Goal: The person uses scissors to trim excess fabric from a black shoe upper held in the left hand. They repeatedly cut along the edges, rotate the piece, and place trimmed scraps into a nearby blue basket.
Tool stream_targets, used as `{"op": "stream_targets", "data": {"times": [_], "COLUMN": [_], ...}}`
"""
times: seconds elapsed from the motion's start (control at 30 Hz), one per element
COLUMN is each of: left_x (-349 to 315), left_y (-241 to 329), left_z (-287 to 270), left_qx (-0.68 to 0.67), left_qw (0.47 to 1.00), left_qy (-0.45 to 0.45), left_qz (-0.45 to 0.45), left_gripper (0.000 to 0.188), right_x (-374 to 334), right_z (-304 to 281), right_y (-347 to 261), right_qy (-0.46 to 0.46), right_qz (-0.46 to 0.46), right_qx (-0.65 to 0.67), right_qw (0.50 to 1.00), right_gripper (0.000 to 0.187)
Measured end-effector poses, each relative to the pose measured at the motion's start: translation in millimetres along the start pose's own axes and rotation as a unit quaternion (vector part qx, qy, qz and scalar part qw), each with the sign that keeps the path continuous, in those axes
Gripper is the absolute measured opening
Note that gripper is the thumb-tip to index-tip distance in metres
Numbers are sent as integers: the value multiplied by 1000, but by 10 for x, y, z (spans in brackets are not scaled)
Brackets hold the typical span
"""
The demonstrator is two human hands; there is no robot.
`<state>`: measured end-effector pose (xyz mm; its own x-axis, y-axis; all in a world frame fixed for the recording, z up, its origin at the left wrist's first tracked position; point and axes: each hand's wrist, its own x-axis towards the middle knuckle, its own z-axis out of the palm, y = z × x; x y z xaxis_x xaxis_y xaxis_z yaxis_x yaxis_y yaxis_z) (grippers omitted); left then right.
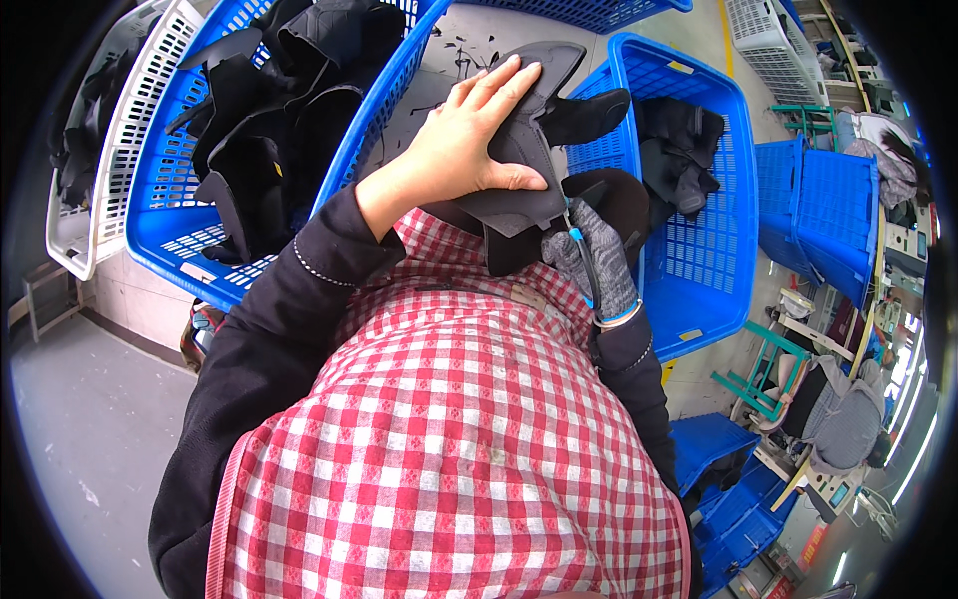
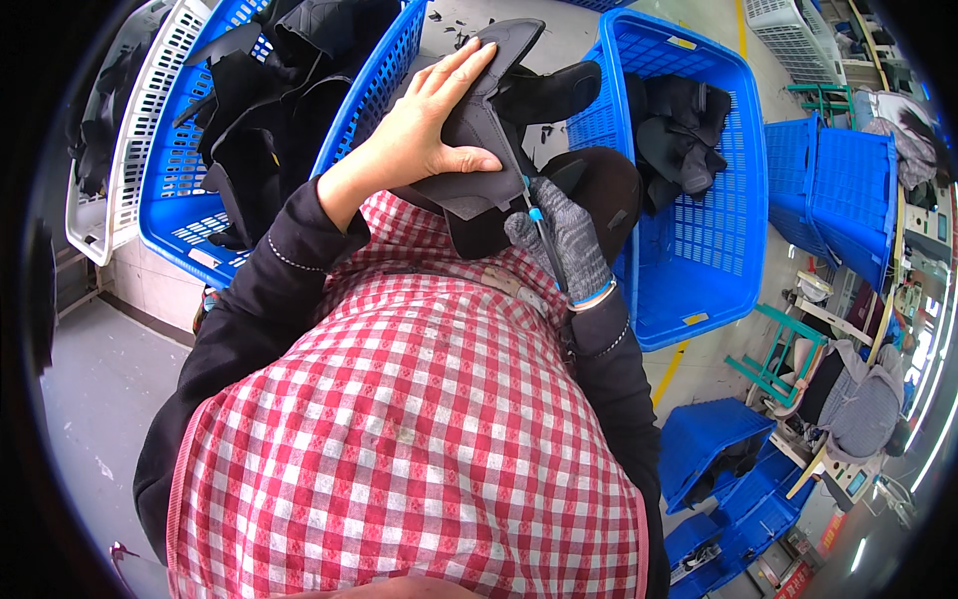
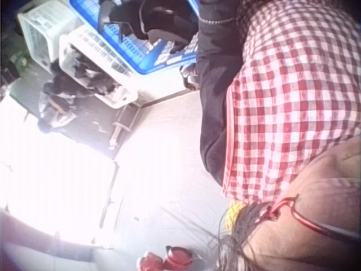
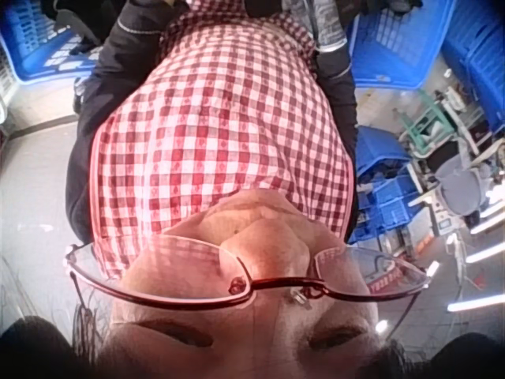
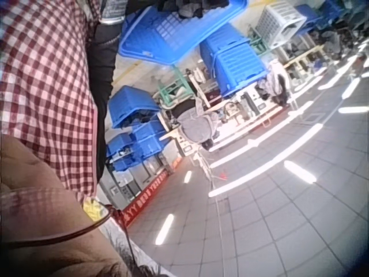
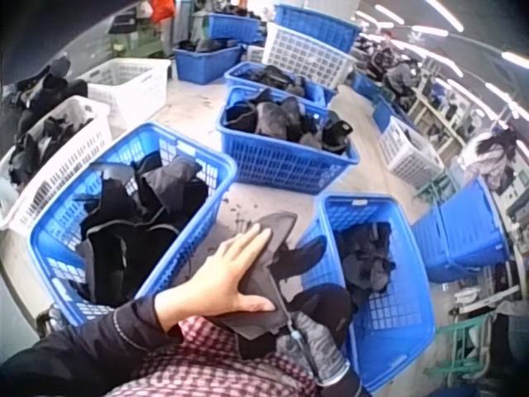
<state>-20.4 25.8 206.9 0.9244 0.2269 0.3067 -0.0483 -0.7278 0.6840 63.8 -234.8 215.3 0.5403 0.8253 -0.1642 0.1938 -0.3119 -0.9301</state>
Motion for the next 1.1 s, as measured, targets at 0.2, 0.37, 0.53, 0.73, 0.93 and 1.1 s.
{"op": "stream_targets", "data": {"times": [0.2,0.37,0.53,0.73,0.93,1.1], "left_x": [-16,-19,-33,-37,-35,-33], "left_y": [-8,5,18,32,43,8], "left_z": [19,39,45,49,53,55], "left_qx": [12,21,34,44,49,39], "left_qw": [1000,1000,999,999,999,999], "left_qy": [5,6,5,0,3,-3], "left_qz": [0,4,-4,-11,-7,-15], "left_gripper": [122,122,123,124,124,123], "right_x": [18,42,79,85,100,156], "right_z": [-14,-53,-79,-65,-68,-43], "right_y": [-118,-225,-331,-379,-377,-311], "right_qy": [3,23,28,37,49,40], "right_qz": [52,-28,-30,-43,-63,-57], "right_qx": [-14,-180,-243,-234,-337,-299], "right_qw": [999,983,969,971,938,952], "right_gripper": [50,53,51,48,45,42]}}
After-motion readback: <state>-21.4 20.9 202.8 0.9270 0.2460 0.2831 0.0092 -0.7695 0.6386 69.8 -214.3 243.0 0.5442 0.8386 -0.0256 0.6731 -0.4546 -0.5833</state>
